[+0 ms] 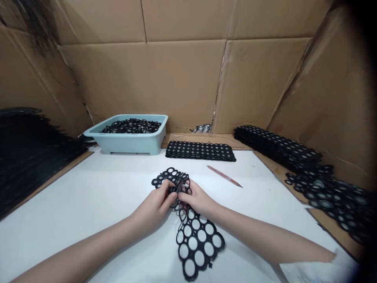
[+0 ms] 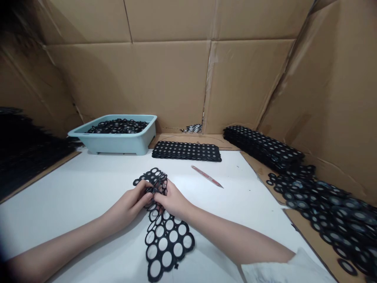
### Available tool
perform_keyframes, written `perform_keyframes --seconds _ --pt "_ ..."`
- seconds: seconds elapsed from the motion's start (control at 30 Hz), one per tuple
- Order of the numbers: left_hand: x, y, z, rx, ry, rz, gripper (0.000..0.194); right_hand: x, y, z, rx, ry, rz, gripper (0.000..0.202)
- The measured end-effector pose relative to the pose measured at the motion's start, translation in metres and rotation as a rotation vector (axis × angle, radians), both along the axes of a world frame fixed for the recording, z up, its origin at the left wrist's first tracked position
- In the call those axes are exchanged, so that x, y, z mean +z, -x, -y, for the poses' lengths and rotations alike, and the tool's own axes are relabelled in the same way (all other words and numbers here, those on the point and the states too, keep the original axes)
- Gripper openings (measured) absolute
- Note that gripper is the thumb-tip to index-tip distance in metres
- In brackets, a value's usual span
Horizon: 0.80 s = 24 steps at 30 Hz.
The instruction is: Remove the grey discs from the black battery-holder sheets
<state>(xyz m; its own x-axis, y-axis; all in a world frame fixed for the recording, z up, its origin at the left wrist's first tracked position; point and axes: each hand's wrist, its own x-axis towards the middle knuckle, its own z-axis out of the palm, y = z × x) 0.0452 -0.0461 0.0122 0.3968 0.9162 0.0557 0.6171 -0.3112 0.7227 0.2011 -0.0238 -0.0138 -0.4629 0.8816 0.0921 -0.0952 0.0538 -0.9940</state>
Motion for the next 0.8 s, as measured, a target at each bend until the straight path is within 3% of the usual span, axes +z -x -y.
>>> perform_keyframes --seconds 0.33,0.57,0.8 --pt "-0.006 0.003 -0.008 -0.012 0.224 0.29 0.026 0.002 0.002 0.001 0.043 0.064 0.003 0.022" --pt "-0.004 0.003 -0.012 0.084 0.26 0.425 0.026 0.005 0.002 0.001 0.05 0.119 -0.034 0.023" --pt "0.001 -0.006 -0.012 0.209 0.439 0.741 0.026 0.003 0.005 0.0 0.085 0.198 -0.105 0.023"
